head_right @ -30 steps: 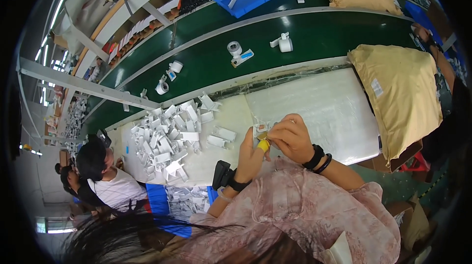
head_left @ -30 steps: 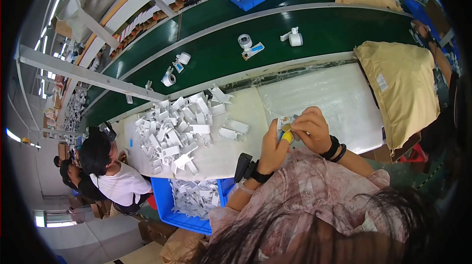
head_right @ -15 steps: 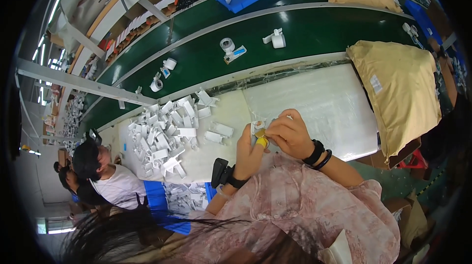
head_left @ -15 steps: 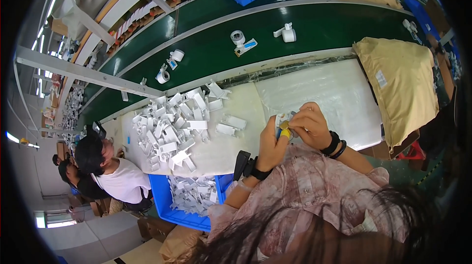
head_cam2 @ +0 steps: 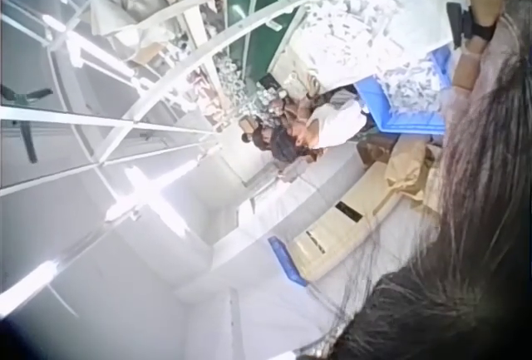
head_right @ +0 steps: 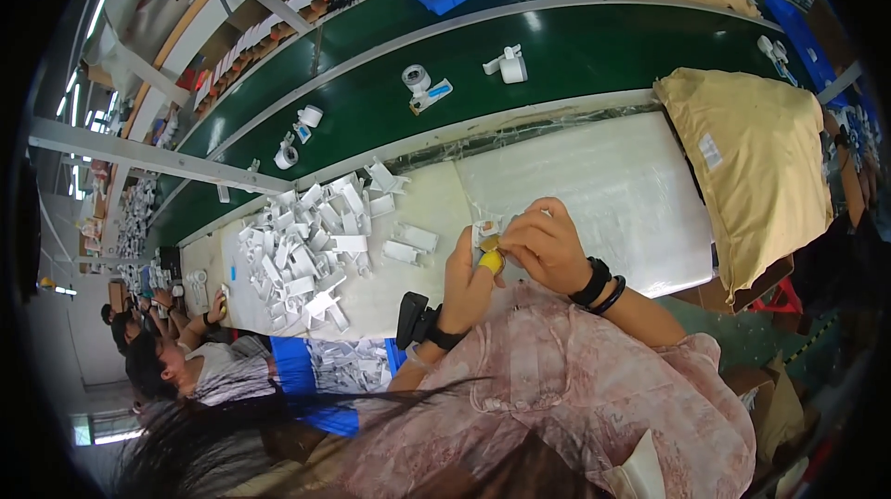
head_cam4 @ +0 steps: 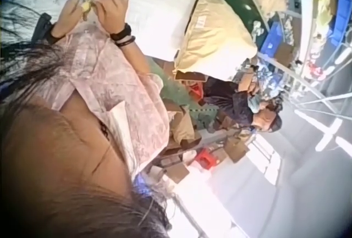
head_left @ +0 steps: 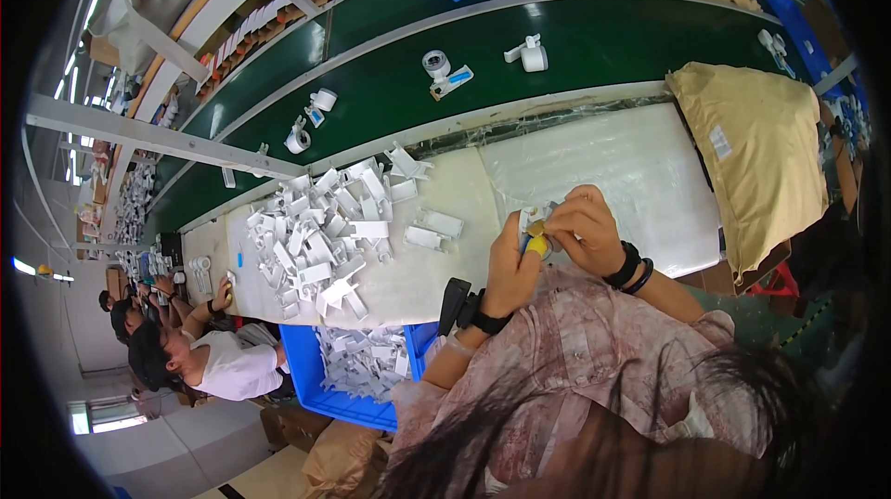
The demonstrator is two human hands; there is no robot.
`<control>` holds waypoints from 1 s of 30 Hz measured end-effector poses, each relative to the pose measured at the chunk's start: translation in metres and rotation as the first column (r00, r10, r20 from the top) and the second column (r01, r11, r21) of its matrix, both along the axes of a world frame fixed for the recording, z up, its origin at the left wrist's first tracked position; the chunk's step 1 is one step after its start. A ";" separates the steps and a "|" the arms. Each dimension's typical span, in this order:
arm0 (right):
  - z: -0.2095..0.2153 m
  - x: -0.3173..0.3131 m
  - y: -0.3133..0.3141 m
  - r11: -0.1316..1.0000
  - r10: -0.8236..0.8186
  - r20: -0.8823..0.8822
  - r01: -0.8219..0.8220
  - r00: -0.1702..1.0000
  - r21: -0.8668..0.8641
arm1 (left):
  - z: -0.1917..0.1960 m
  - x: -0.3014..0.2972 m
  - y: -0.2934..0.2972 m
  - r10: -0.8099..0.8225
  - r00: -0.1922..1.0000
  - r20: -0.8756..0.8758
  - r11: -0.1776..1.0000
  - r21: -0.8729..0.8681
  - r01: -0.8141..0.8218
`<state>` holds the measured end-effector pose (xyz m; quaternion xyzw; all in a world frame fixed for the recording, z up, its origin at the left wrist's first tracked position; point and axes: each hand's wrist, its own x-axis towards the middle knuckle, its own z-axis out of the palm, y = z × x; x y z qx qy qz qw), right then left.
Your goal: The person assembles a handheld fan by inserting a battery into a white plastic housing, pressing a fan motor component into place, and snapping on the front cover. Once finished, the person places the completed fan onto the green conveyor belt.
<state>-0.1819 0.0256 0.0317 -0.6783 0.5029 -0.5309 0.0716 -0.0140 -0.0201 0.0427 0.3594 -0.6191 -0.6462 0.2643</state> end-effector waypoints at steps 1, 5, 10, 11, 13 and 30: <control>0.002 0.001 0.000 1.000 0.003 0.013 -0.003 1.000 0.013 | -0.004 0.001 0.000 0.006 0.997 -0.071 1.000 0.012 -0.005; 0.005 0.000 -0.002 0.999 0.024 0.026 -0.025 0.999 0.041 | -0.007 0.000 0.002 0.013 0.986 -0.168 0.999 -0.042 -0.021; 0.007 -0.002 -0.005 0.999 0.017 -0.007 -0.017 1.000 0.047 | -0.010 -0.002 0.001 0.014 0.992 -0.123 0.994 -0.108 -0.027; 0.006 -0.002 -0.006 0.999 0.015 -0.015 -0.015 1.000 0.044 | -0.011 -0.003 0.002 0.030 0.992 -0.124 0.997 -0.074 -0.039; 0.007 -0.002 -0.007 0.999 0.018 -0.017 -0.017 1.000 0.047 | -0.012 -0.003 0.002 0.037 0.993 -0.108 0.996 -0.072 -0.045; 0.002 -0.001 -0.009 0.997 0.043 -0.064 -0.039 0.997 0.073 | -0.021 -0.002 0.000 0.076 0.997 -0.003 0.996 -0.053 -0.076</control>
